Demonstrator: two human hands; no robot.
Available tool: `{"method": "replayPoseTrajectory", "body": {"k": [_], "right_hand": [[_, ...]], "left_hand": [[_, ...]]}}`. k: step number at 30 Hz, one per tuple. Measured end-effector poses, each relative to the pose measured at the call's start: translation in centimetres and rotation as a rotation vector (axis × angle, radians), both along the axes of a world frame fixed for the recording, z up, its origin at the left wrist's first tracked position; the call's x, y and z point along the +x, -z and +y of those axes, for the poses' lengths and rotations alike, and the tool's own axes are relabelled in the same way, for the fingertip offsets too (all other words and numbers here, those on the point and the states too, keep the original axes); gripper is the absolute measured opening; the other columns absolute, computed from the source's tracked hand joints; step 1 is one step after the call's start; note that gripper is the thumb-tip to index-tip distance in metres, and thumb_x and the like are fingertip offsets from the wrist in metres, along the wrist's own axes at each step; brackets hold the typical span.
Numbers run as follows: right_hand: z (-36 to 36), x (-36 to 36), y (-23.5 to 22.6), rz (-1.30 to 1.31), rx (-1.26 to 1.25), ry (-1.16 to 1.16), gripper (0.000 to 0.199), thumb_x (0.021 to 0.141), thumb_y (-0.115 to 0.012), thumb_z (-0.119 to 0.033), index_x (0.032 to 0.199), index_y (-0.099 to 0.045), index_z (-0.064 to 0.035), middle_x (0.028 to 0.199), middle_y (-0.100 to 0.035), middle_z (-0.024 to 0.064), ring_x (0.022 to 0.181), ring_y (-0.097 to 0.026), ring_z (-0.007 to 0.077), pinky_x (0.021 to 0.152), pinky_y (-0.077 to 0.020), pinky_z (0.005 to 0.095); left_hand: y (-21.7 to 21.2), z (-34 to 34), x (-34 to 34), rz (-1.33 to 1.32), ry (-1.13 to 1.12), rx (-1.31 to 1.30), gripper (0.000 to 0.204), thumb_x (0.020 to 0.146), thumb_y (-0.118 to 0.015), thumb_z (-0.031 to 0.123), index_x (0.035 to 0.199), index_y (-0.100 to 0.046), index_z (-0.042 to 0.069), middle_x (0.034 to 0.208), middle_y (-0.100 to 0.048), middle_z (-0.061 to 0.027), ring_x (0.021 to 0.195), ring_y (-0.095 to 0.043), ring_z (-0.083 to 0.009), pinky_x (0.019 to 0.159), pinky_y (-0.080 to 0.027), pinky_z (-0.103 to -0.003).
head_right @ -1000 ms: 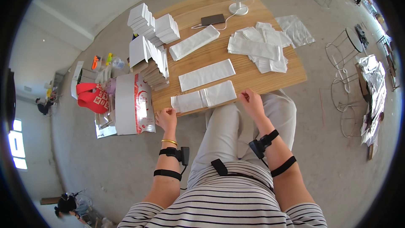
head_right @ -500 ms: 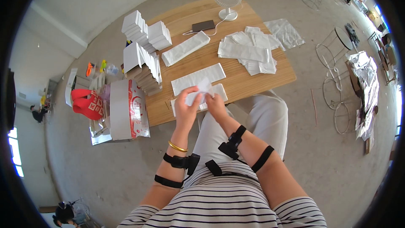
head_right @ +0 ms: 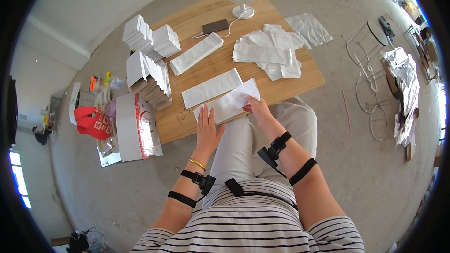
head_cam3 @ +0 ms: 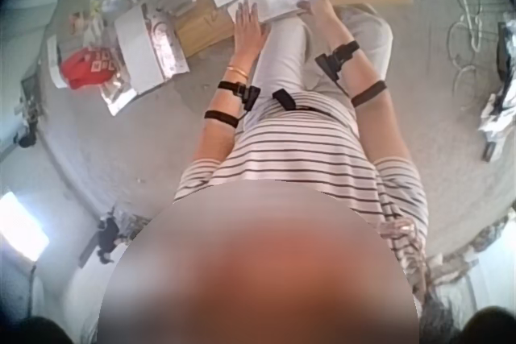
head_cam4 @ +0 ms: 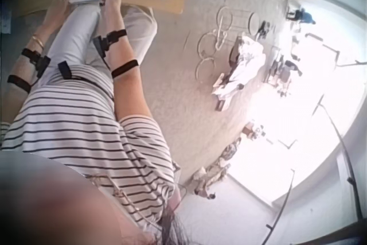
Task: The person is precisely folding long strips of white fabric or protective material on a wooden table.
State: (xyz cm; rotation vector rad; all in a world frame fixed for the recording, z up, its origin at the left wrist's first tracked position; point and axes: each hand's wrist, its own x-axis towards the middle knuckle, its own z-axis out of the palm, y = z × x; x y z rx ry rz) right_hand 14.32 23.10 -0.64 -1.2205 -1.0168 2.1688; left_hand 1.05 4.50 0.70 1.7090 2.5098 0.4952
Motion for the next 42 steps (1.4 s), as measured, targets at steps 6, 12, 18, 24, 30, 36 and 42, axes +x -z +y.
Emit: {"method": "replayPoseTrajectory", "body": {"k": [6, 12, 18, 24, 30, 36, 42], "right_hand": [[1.1, 1.4, 0.3, -0.012, -0.012, -0.023, 0.035, 0.098, -0.052, -0.022, 0.119, -0.059, 0.0048, 0.107, -0.067, 0.0136, 0.090, -0.068, 0.0235, 0.082, -0.0571, 0.0349], [1.8, 2.3, -0.2, -0.058, 0.004, -0.033, 0.034, 0.098, -0.051, -0.022, 0.117, -0.059, 0.0048, 0.105, -0.067, 0.0142, 0.089, -0.068, 0.0233, 0.081, -0.0574, 0.0355], [2.9, 2.5, 0.3, -0.120, -0.028, -0.090, 0.032, 0.099, -0.051, -0.022, 0.119, -0.058, 0.0021, 0.105, -0.068, 0.0153, 0.091, -0.068, 0.0245, 0.083, -0.0585, 0.0381], [3.9, 2.7, 0.7, -0.158, -0.011, -0.041, 0.033, 0.100, -0.053, -0.026, 0.115, -0.058, 0.0025, 0.105, -0.066, 0.0122, 0.090, -0.067, 0.0211, 0.077, -0.0571, 0.0336], [1.6, 2.2, -1.5, -0.612, 1.252, 0.067, 0.032, 0.091, -0.065, -0.020, 0.117, -0.059, -0.0029, 0.118, -0.062, 0.0124, 0.111, -0.059, 0.0306, 0.091, -0.0494, 0.0383], [-4.5, -1.1, -1.9, -0.487, 1.586, -0.804, 0.076, 0.084, -0.071, -0.038, 0.147, -0.039, -0.0099, 0.154, -0.034, 0.0116, 0.145, -0.028, 0.0293, 0.119, -0.0221, 0.0460], [-5.3, -2.6, 0.2, -0.578, 1.638, -0.901, 0.088, 0.084, -0.069, -0.047, 0.154, -0.028, -0.0140, 0.162, -0.021, 0.0088, 0.150, -0.018, 0.0262, 0.123, -0.0129, 0.0467]], "left_hand": [[0.9, -0.1, -0.3, -0.030, 0.008, -0.026, 0.075, 0.097, -0.054, 0.040, 0.150, -0.024, -0.005, 0.158, -0.015, -0.0297, 0.147, -0.014, -0.0456, 0.120, -0.018, -0.050], [1.6, -0.5, -0.3, -0.100, 0.031, -0.054, 0.074, 0.097, -0.056, 0.040, 0.152, -0.025, 0.001, 0.158, -0.015, -0.0308, 0.147, -0.015, -0.0467, 0.120, -0.018, -0.051], [2.0, -1.3, -0.2, -0.091, 0.053, -0.040, 0.074, 0.096, -0.056, 0.039, 0.153, -0.024, 0.003, 0.157, -0.016, -0.0313, 0.146, -0.016, -0.0473, 0.120, -0.018, -0.051], [2.0, -1.5, -0.1, -0.073, 0.066, -0.090, 0.075, 0.096, -0.056, 0.039, 0.156, -0.022, 0.009, 0.158, -0.013, -0.0314, 0.146, -0.015, -0.0472, 0.120, -0.017, -0.051], [2.5, -2.4, -0.4, -0.035, 0.068, -0.087, 0.076, 0.096, -0.056, 0.040, 0.157, -0.020, 0.011, 0.158, -0.011, -0.0316, 0.146, -0.014, -0.0478, 0.120, -0.017, -0.052], [2.8, -1.7, -0.1, -0.018, 0.076, -0.047, 0.076, 0.095, -0.058, 0.037, 0.157, -0.022, 0.013, 0.158, -0.011, -0.0321, 0.146, -0.014, -0.0483, 0.120, -0.016, -0.053], [2.7, -1.6, 0.0, -0.041, 0.053, -0.031, 0.077, 0.091, -0.063, 0.030, 0.156, -0.024, 0.016, 0.156, -0.014, -0.0335, 0.145, -0.017, -0.0498, 0.119, -0.017, -0.054]]}}
